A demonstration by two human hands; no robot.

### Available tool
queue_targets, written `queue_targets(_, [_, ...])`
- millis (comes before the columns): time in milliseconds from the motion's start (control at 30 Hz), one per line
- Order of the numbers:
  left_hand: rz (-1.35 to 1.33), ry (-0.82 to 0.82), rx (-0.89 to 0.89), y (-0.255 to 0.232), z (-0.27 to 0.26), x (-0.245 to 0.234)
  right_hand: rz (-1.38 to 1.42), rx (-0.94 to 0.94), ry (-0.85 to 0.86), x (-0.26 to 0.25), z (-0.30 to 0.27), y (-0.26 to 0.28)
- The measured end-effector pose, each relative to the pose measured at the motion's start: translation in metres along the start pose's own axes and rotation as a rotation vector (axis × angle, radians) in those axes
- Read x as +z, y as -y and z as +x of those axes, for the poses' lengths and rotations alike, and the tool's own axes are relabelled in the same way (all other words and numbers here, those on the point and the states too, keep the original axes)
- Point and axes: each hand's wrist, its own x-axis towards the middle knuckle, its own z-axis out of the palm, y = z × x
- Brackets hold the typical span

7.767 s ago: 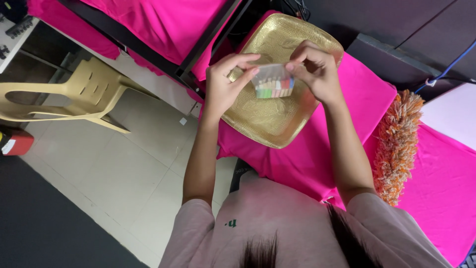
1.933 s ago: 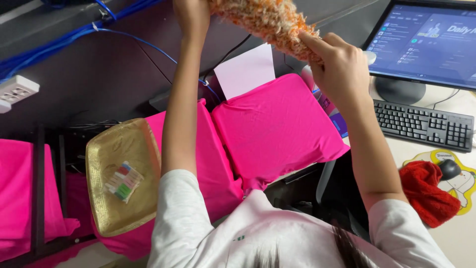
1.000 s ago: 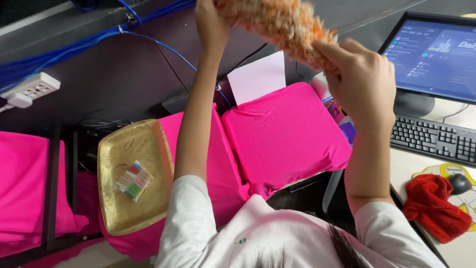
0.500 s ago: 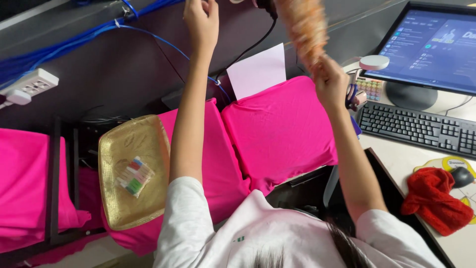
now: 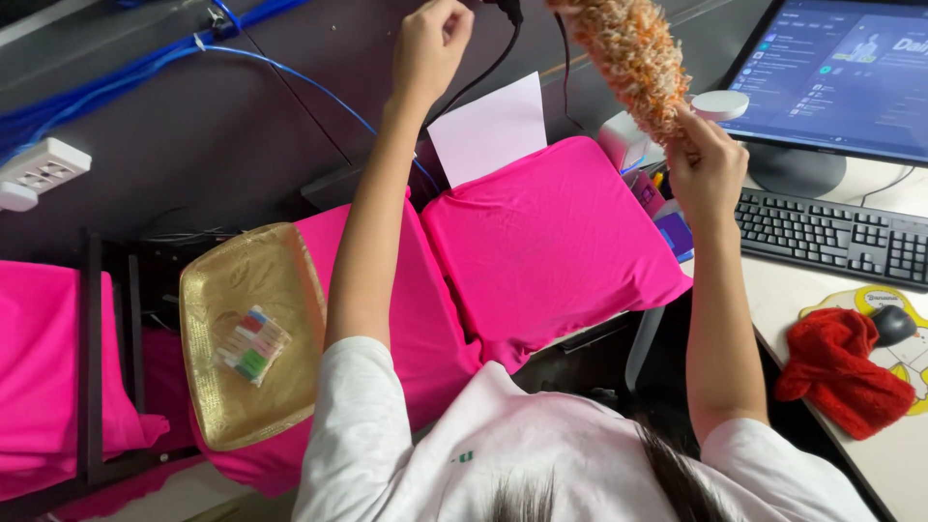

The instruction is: Cleaning a desk area with a duster and organizing various pens, markers, and small items into containers.

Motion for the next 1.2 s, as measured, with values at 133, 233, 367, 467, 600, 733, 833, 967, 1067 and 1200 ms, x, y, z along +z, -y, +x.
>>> queue_targets(133, [-0.052,0.188,-0.144,-0.012,-0.007,0.016,0.142,0.144,0.163,0.026,-0.027,-0.006])
queue_targets(233, [-0.06,0.222,-0.106,-0.019,-0.015,0.024,0.272,0.446,0.285,0.046,-0.051,-0.007])
queue_targets(367, [0.019,0.251,0.0,-0.013,-0.022,0.033,0.457,0.504,0.234,0.052,-0.068,0.001])
queue_targets(467, [-0.011,0.195,0.032,-0.009,-0.023,0.043,0.485,0.463,0.194,0.06,-0.057,0.0])
queue_targets(600, [0.018,0.168,0.048,-0.021,-0.023,0.041,0.403,0.434,0.237,0.075,-0.083,-0.013])
queue_targets(733, [0.055,0.138,-0.034,-0.028,-0.026,0.039,0.333,0.436,0.281,0.071,-0.113,-0.009])
queue_targets(833, [0.041,0.135,-0.097,-0.034,-0.025,0.037,0.441,0.635,0.289,0.059,-0.095,0.027])
queue_targets(967, [0.046,0.05,-0.058,-0.03,-0.036,0.035,0.575,0.544,0.311,0.062,-0.092,0.043])
queue_targets(1067, [0.03,-0.051,-0.041,-0.026,-0.045,0.034,0.526,0.356,0.311,0.066,-0.097,0.042])
queue_targets(1200, [0.117,-0.086,-0.041,-0.027,-0.058,0.021,0.54,0.478,0.275,0.064,-0.087,0.042])
